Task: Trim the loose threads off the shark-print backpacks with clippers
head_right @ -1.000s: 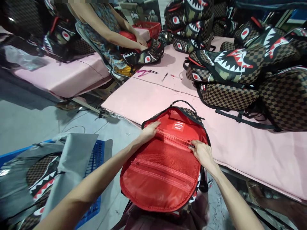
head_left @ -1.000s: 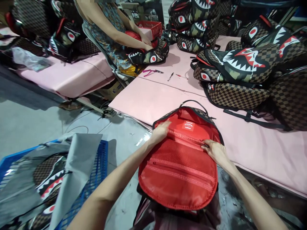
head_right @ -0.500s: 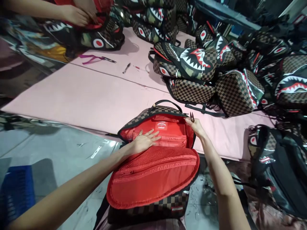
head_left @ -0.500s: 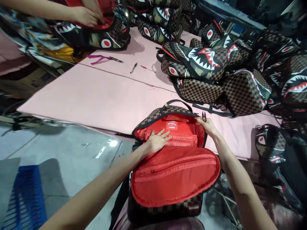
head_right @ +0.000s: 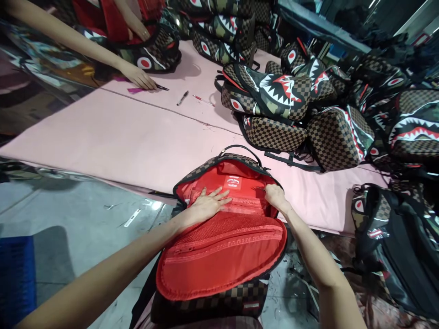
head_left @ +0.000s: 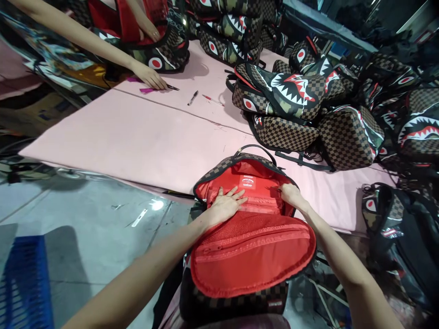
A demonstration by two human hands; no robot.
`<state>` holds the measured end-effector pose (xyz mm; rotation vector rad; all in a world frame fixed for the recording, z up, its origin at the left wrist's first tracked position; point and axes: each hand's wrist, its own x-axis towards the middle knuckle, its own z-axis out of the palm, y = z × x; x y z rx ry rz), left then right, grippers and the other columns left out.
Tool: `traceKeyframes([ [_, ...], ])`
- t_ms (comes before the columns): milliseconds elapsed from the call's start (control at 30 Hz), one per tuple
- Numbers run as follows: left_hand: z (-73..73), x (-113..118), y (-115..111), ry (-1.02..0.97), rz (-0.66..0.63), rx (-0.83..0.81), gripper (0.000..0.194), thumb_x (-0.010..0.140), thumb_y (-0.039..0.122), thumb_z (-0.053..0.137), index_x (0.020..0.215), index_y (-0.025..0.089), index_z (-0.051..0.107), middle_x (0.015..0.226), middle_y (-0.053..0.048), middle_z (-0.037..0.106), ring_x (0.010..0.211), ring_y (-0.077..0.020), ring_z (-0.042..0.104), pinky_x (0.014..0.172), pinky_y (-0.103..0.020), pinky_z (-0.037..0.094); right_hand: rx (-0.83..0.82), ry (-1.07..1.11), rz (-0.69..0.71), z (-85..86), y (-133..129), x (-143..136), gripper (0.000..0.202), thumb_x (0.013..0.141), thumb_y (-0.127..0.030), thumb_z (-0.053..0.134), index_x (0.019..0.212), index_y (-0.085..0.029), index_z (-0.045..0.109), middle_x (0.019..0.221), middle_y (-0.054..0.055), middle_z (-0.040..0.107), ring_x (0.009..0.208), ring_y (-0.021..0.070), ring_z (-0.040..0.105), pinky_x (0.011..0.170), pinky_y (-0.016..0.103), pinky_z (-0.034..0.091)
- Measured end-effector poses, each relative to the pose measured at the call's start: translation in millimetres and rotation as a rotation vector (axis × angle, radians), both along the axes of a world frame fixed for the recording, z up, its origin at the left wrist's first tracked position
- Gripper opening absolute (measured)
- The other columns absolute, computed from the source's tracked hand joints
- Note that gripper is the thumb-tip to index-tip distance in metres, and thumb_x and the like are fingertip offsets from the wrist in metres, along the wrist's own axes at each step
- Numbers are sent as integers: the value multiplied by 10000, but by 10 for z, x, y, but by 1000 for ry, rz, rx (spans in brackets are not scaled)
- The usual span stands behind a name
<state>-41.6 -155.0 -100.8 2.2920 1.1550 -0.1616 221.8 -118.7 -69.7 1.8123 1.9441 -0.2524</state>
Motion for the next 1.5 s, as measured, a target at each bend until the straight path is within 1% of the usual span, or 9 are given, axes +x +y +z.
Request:
traceKeyframes([
  [100,-22,39,-17,-23,5,15,404,923,240,318,1289,350,449,1455,-9,317,1356,-284,207,1013,-668,104,-31,10,-24,59,-87,76,286,840,-170,446,1024,-149,664,988,132,678,973,220,620,801,251,430],
  [333,-48,106,-20,0,10,9,438,911,190,309,1285,368,448,1451,0,327,1359,-279,199,1016,-661,80,-30,32,-163,-4,-154,-9,467,866,-200,397,1333,-196,411,1053,111,660,932,217,635,726,281,443],
  [533,-68,103,-29,21,-1,21,458,908,168,299,1305,359,420,1468,0,291,1364,-270,181,1015,-667,56,-60,107,-239,-22,-66,-44,342,862,-233,439,1171,-147,556,959,116,674,889,202,632,691,245,419],
  [700,-59,108,-19,11,-23,31,438,908,190,308,1291,354,443,1461,-20,306,1352,-305,205,986,-703,88,-72,205,-214,183,-47,77,323,896,-281,366,860,-128,648,754,80,686,727,149,633,611,193,395],
  [800,-54,120,-19,8,-21,36,429,906,192,310,1280,337,463,1453,-29,321,1348,-316,212,985,-702,98,1,203,-224,311,-94,149,391,930,-345,274,957,-155,615,815,83,689,756,159,639,641,212,402],
  [900,-54,130,-25,11,-2,39,456,892,145,298,1274,323,473,1447,-32,331,1344,-318,220,975,-716,85,100,106,-228,370,-189,156,425,856,-485,432,1150,-189,518,965,121,671,884,252,631,687,285,413],
  [1000,-41,131,-31,0,2,39,482,879,123,286,1275,323,475,1448,-30,327,1340,-330,230,969,-722,86,145,-5,-186,361,-273,96,556,788,-547,520,1213,-199,439,934,113,673,883,293,632,686,326,425],
  [1267,49,148,-30,22,6,5,521,842,77,306,1288,289,471,1453,-41,309,1350,-324,210,974,-722,83,160,-168,-82,235,-332,27,333,914,-399,364,1119,-155,461,1011,139,605,834,231,639,627,275,418],
  [1500,57,167,-34,21,2,33,505,844,72,307,1280,256,484,1437,-54,341,1332,-340,237,960,-732,107,215,-218,2,158,-395,83,332,925,-384,331,1166,-206,474,1079,108,557,808,211,626,566,261,383],
])
